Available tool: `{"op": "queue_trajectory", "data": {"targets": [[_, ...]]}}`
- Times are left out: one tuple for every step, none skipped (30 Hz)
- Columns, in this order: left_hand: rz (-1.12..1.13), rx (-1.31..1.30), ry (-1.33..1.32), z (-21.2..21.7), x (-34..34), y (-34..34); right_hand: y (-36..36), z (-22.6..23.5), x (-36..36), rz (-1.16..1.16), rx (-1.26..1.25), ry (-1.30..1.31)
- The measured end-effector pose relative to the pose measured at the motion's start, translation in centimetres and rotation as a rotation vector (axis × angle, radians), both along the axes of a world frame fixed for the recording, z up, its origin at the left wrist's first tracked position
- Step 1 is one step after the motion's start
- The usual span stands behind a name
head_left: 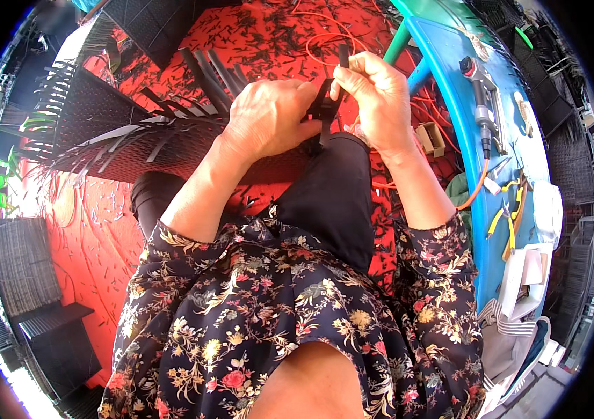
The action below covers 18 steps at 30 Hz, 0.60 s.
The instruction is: The person sits on the floor and uses a knife to trim excess black plastic strands from the edge of a wicker chair. They repeatedly cut the strands and pull them away to clean the chair's perimeter.
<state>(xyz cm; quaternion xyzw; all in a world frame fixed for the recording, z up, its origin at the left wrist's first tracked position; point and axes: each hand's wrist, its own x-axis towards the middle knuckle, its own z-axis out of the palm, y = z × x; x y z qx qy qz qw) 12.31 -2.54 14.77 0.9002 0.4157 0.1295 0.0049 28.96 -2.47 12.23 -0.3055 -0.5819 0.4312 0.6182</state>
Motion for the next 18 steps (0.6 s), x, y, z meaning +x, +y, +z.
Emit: {"op": "queue_trajectory", "data": {"targets": [[-0.006,0.014,-0.011,-0.2,-0.1,0.1,0.0,-0.1,0.2,0.015,0.004,-0.005],[-0.012,0.028,-0.021,-0.4,-0.1,0.2,-0.4,0.0,0.4,-0.002,0.015,-0.062],[-0.017,0.042,-0.031,-0.4,-0.2,0.3,-0.8,0.0,0.2,-0.018,0.015,-0.014],[-0.026,0.047,-0.049,-0.4,-0.2,0.4,-1.2,-0.1,0.0,-0.034,0.014,0.033],[-0.034,0.052,-0.066,-0.3,-0.2,0.4,-1.7,-0.2,-0.1,-0.049,0.014,0.081],[-0.043,0.058,-0.085,-0.3,-0.2,0.3,-2.4,-0.4,0.0,-0.052,-0.063,0.111],[-0.047,0.079,-0.086,-0.2,-0.2,0.3,-2.9,-0.9,-0.2,-0.053,-0.056,0.177],[-0.051,0.1,-0.088,-0.2,-0.3,0.2,-3.3,-1.6,-0.4,-0.054,-0.049,0.244],[-0.054,0.122,-0.083,0.2,-0.1,0.4,-3.5,-2.0,-0.4,-0.052,-0.042,0.316],[-0.053,0.12,-0.107,0.3,0.1,0.7,-3.8,-2.3,0.0,-0.039,-0.035,0.326],[-0.052,0.118,-0.13,0.0,0.2,0.9,-4.0,-2.4,-0.1,-0.03,-0.032,0.376],[-0.056,0.119,-0.161,-0.3,0.2,1.0,-4.4,-2.6,-0.2,-0.025,-0.025,0.42],[-0.041,0.11,-0.196,-0.4,0.3,1.0,-4.6,-2.9,-0.3,-0.019,-0.018,0.464],[-0.026,0.101,-0.23,-0.4,0.4,0.8,-4.6,-3.4,-0.3,0.027,0.032,0.481],[-0.01,0.086,-0.26,-0.3,0.5,0.8,-4.4,-3.4,-0.2,0.034,0.011,0.493],[0.0,0.071,-0.277,-0.1,0.6,1.0,-4.3,-3.3,-0.2,0.041,-0.011,0.505],[0.009,0.055,-0.294,0.0,0.8,1.2,-4.2,-3.3,-0.1,0.048,-0.032,0.518],[0.017,0.041,-0.315,0.0,0.8,1.3,-4.3,-3.2,-0.2,0.047,-0.036,0.518]]}}
